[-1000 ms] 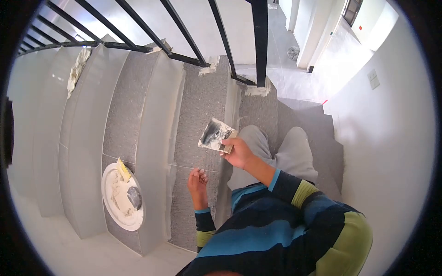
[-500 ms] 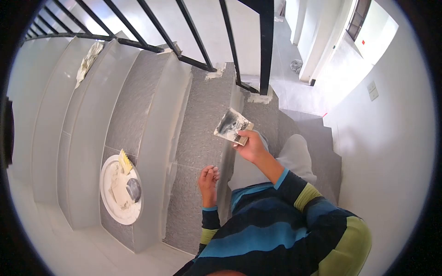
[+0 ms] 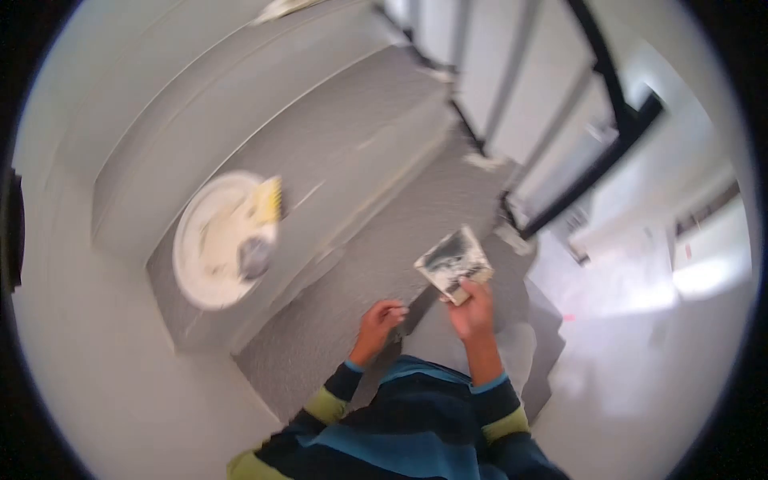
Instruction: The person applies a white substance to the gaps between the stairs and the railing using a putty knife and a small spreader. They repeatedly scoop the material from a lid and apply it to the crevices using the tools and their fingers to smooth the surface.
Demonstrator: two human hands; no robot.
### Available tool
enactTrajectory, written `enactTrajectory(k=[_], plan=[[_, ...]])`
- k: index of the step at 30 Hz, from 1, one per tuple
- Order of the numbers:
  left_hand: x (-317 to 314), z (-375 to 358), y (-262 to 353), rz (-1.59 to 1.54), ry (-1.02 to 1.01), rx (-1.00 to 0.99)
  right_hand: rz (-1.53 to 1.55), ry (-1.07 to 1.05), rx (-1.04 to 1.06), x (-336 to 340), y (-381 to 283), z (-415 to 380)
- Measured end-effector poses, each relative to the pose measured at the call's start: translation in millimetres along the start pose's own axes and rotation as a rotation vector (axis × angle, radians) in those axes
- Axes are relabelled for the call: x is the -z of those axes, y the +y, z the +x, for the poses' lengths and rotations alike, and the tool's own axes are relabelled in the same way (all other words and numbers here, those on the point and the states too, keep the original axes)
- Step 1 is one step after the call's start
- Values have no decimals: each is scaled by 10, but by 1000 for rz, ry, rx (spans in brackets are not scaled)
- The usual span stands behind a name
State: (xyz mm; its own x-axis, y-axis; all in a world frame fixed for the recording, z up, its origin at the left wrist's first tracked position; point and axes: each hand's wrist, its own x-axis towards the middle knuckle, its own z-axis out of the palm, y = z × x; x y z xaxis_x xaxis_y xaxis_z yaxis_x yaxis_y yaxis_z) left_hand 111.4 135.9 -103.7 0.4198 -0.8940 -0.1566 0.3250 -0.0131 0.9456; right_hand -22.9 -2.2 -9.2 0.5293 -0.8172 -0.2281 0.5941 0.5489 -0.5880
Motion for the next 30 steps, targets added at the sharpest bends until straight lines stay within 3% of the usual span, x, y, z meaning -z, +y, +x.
enactTrajectory(k=[2,4,9,10,15,18,19,20,22,24,25,26,27,28,30], plan=[[34,-5,75,23,23,-79,-124,-74,-58,-370,155,-23],[-76,-46,175,79,123,-112,-347,-164,75,-699,109,-33],[-180,-67,293,155,244,-180,-362,-289,-152,-1149,196,205],[264,-55,354,133,294,-160,-421,-322,-167,-1549,626,362],[427,-132,384,188,441,-177,-584,-458,-200,-2120,1247,888],[534,-116,204,246,445,-168,-773,-387,-198,-2393,1687,1183],[533,-87,181,267,460,-149,-835,-428,-96,-2459,1742,1227],[496,-20,158,246,409,-140,-1169,-476,222,-2465,1849,1332],[468,15,143,153,452,-217,-1307,-513,190,-2369,1451,1282],[415,9,247,196,455,-194,-1421,-363,640,-2185,1389,1296],[413,28,303,256,496,-177,-1333,-435,422,-2042,1173,1380],[435,46,290,244,487,-164,-1363,-435,435,-1933,982,1423],[473,59,254,243,491,-145,-1371,-564,386,-1780,832,1502],[478,66,276,380,524,-249,-1245,-526,345,-1659,808,1569],[341,83,418,36,549,-232,-1331,-447,115,-1791,583,1437]])
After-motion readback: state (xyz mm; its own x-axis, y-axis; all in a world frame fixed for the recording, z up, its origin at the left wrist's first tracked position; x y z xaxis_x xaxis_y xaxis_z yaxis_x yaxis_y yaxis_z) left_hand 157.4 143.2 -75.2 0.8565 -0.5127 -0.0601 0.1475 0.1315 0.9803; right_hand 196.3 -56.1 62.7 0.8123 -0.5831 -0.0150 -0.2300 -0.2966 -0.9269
